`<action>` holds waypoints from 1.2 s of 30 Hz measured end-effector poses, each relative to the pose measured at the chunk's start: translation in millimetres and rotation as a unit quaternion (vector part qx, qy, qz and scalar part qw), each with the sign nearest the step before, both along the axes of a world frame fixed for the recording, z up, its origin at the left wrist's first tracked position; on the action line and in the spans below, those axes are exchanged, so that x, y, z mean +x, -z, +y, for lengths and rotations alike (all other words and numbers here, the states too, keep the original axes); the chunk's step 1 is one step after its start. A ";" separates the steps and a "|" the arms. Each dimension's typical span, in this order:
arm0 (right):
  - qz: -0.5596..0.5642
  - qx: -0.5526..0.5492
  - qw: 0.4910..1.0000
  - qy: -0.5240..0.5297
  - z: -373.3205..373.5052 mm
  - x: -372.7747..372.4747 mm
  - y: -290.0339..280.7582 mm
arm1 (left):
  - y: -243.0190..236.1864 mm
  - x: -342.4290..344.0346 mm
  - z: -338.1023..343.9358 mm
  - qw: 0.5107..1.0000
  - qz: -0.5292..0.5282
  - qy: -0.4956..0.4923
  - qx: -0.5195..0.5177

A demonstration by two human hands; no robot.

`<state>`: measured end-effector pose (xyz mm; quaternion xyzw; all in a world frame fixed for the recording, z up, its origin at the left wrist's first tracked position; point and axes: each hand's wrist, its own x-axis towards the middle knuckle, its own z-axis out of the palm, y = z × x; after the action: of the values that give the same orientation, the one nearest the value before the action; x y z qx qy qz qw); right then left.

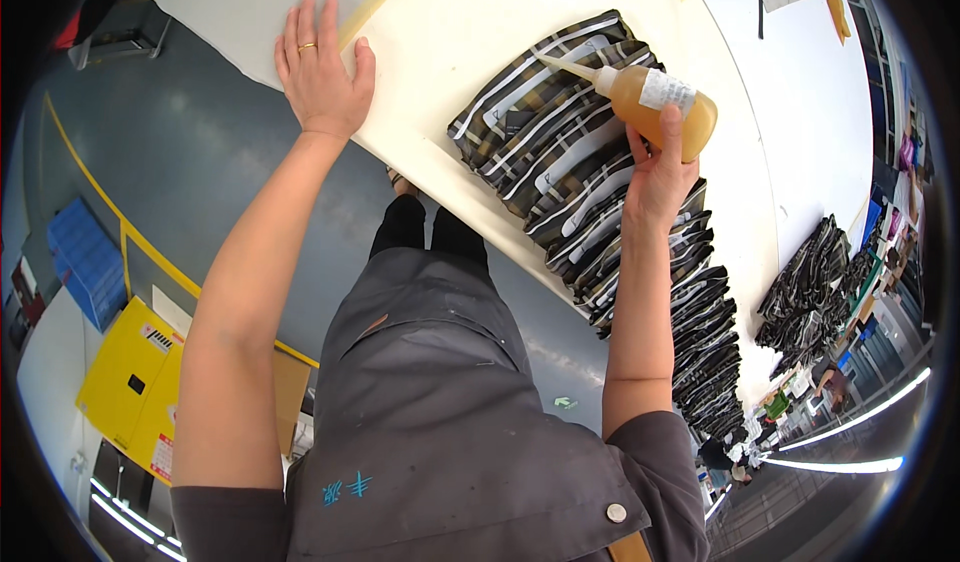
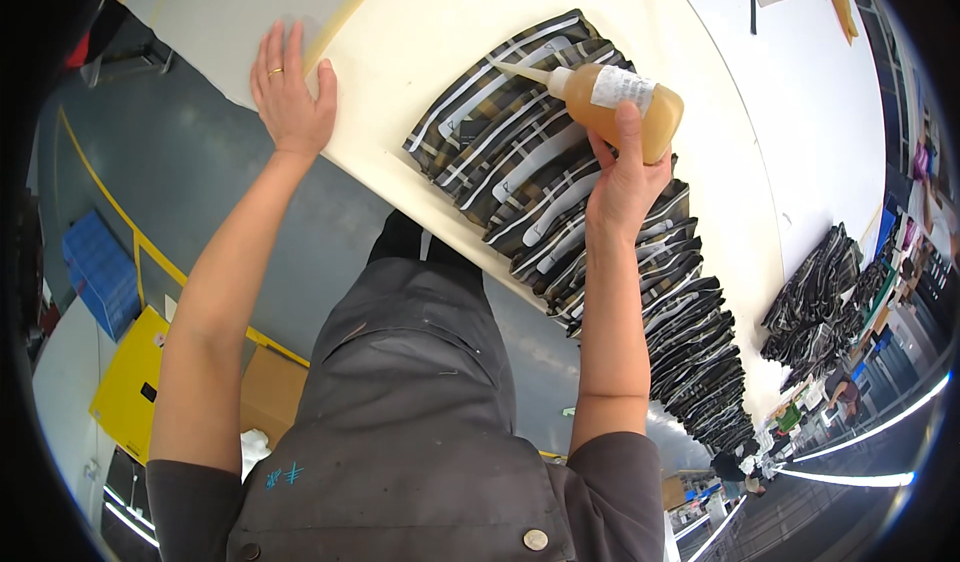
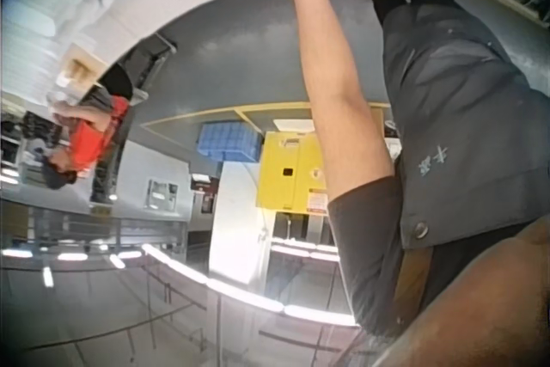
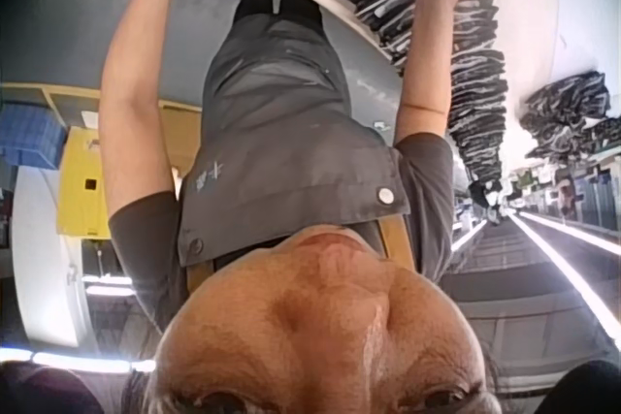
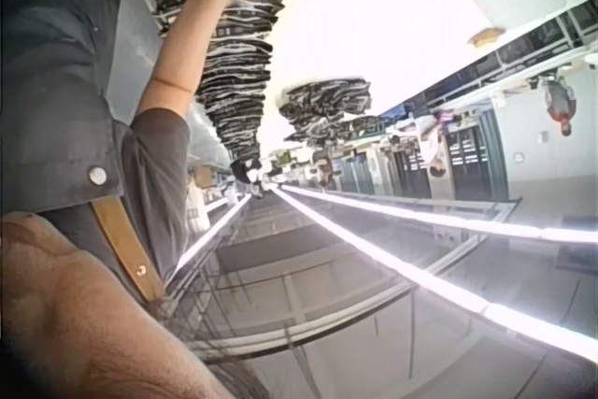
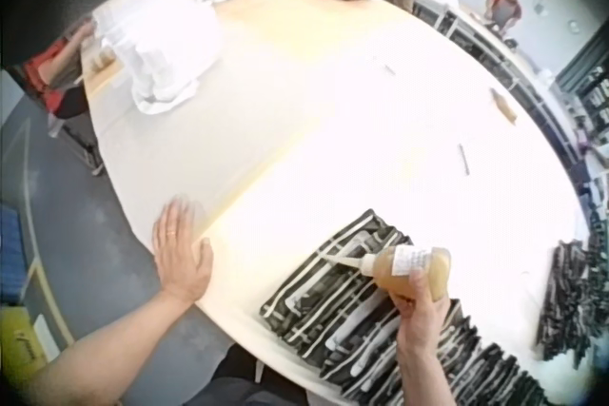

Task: The person applies a viscous liquid from a squeeze bottle into the slots of a long, segmented, accordion-like object on a table. The person moves along the object, squeezing the bottle to dispense the liquid into each segment sequentially.

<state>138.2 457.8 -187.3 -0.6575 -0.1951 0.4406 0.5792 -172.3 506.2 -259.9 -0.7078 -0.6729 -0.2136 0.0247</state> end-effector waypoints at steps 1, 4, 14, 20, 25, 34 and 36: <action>0.001 -0.005 1.000 -0.006 -1.6 -2.3 -1.4 | -0.4 0.3 -0.1 1.000 0.004 -0.001 0.001; 0.007 -0.018 1.000 -0.022 -7.0 -9.3 -4.3 | 1.3 -0.8 -0.4 1.000 0.005 -0.001 0.005; 0.019 -0.037 0.998 -0.048 -27.4 -30.5 -3.3 | 0.9 1.6 -0.6 1.000 -0.007 0.009 0.023; 0.049 -0.063 0.993 -0.088 -42.6 -37.4 -2.2 | -2.3 1.7 -1.6 1.000 -0.012 0.005 0.007; 0.058 -0.057 0.991 -0.104 -50.2 -42.7 -7.3 | -10.6 2.6 -0.9 1.000 0.014 -0.008 -0.012; 0.322 -0.016 0.945 0.050 -72.4 -31.5 -13.0 | -7.1 -3.8 -1.8 0.995 -0.042 0.081 0.037; 0.252 0.025 0.967 0.039 -77.3 -34.2 -16.3 | -17.7 -7.8 -7.0 0.960 -0.124 0.249 -0.042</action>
<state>104.0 380.5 -171.0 -0.5173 -0.0280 0.5641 0.6430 -180.1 499.2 -242.2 -0.8213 -0.4816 -0.2705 -0.1430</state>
